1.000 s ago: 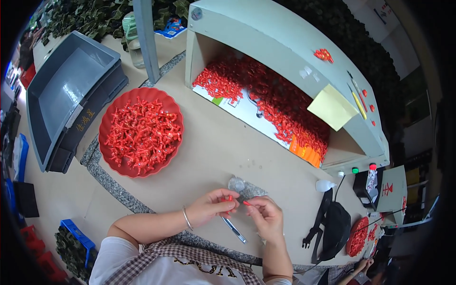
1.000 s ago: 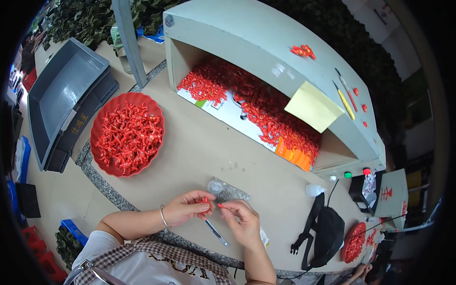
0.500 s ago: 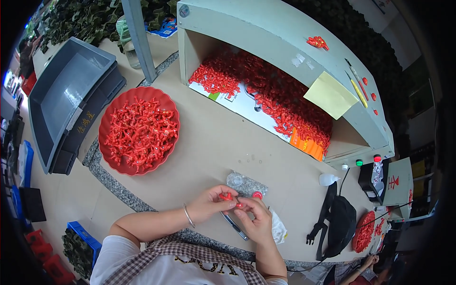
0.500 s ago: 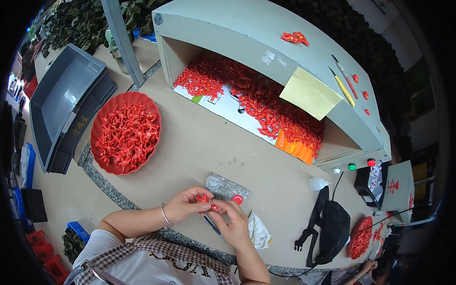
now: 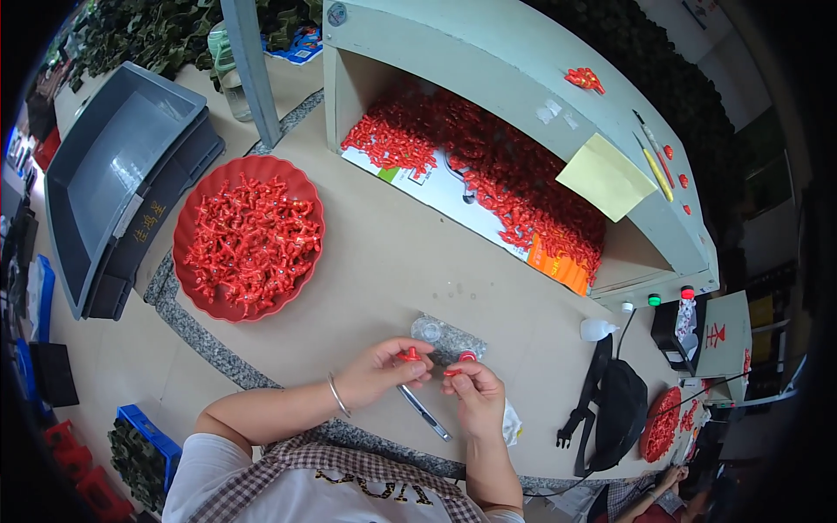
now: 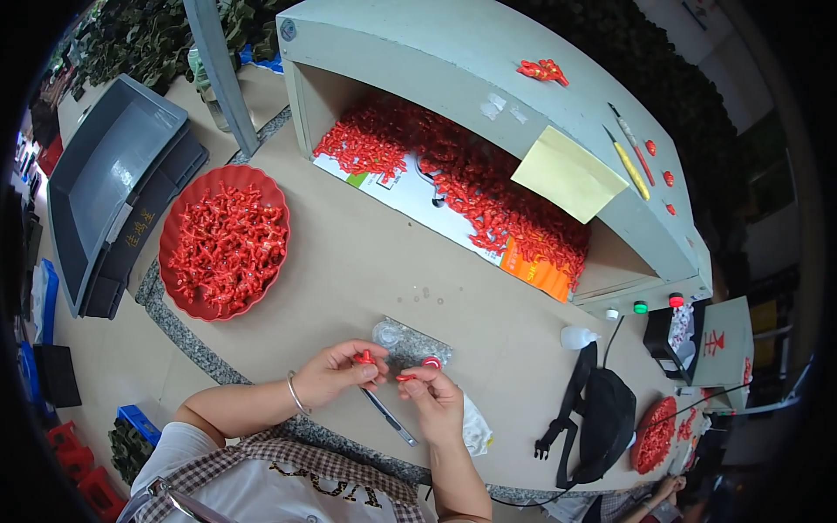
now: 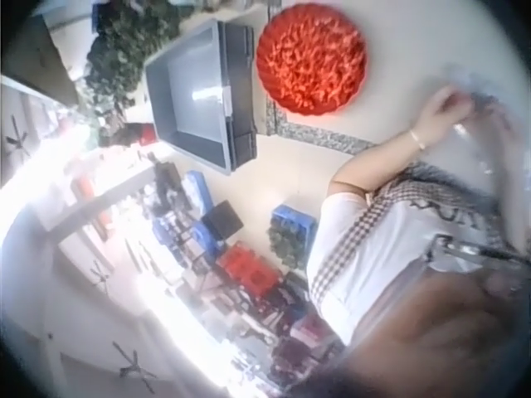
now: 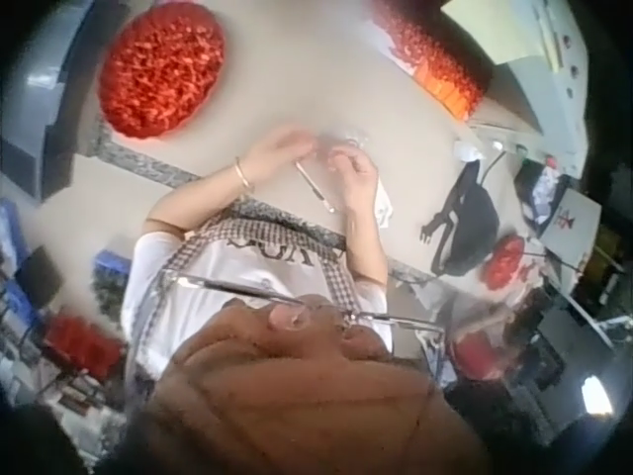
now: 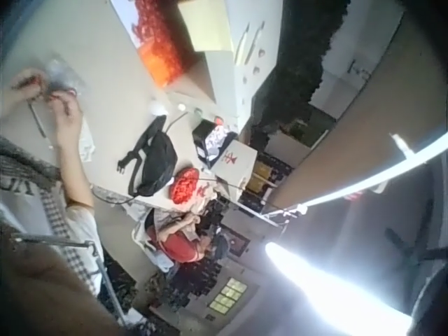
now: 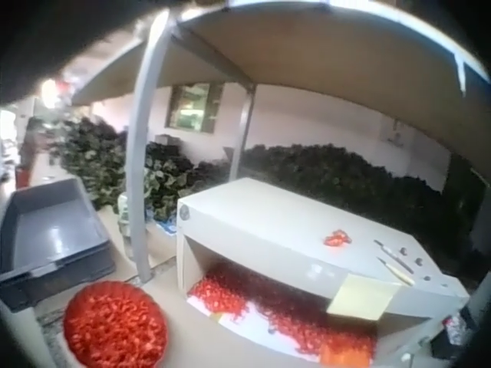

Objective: The person assembles small red plastic components by inserting small white pins into them by hand, creating finished assemblies.

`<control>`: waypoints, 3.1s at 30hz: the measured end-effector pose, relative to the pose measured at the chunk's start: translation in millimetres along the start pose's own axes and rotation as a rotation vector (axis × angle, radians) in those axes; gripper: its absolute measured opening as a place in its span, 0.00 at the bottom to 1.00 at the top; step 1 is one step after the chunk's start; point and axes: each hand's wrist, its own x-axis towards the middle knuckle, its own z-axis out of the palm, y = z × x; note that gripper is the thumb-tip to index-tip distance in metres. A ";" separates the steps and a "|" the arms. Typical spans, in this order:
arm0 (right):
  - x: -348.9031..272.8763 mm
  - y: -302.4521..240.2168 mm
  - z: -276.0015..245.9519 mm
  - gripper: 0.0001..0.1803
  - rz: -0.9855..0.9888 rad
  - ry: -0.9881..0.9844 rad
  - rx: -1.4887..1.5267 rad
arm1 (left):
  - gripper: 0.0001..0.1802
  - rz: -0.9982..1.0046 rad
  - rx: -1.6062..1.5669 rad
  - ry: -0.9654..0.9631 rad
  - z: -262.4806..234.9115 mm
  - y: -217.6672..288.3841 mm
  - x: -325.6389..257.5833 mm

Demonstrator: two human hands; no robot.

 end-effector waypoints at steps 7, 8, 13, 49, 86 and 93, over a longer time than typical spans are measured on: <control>-5.4 -13.4 -18.4 0.05 -0.091 0.079 -0.040 | 0.18 -0.035 -0.048 -0.013 -0.7 1.1 -2.5; -4.7 -13.3 -27.7 0.05 -0.172 0.135 -0.155 | 0.18 -0.046 -0.046 -0.024 -1.3 0.5 -2.7; 4.2 -6.9 -41.5 0.03 -0.345 0.280 -0.611 | 0.18 -0.067 -0.035 -0.034 -1.8 -0.2 0.3; 11.5 13.6 -42.2 0.03 -0.626 0.297 -1.060 | 0.21 -0.139 0.026 -0.078 -3.4 4.0 -0.1; -7.1 -20.9 -1.2 0.06 -0.319 0.047 -0.345 | 0.18 -0.093 0.037 -0.151 -5.2 0.1 1.5; 0.8 -14.4 5.0 0.09 -0.511 -0.045 -0.649 | 0.17 -0.074 0.033 -0.131 -7.5 -6.8 3.0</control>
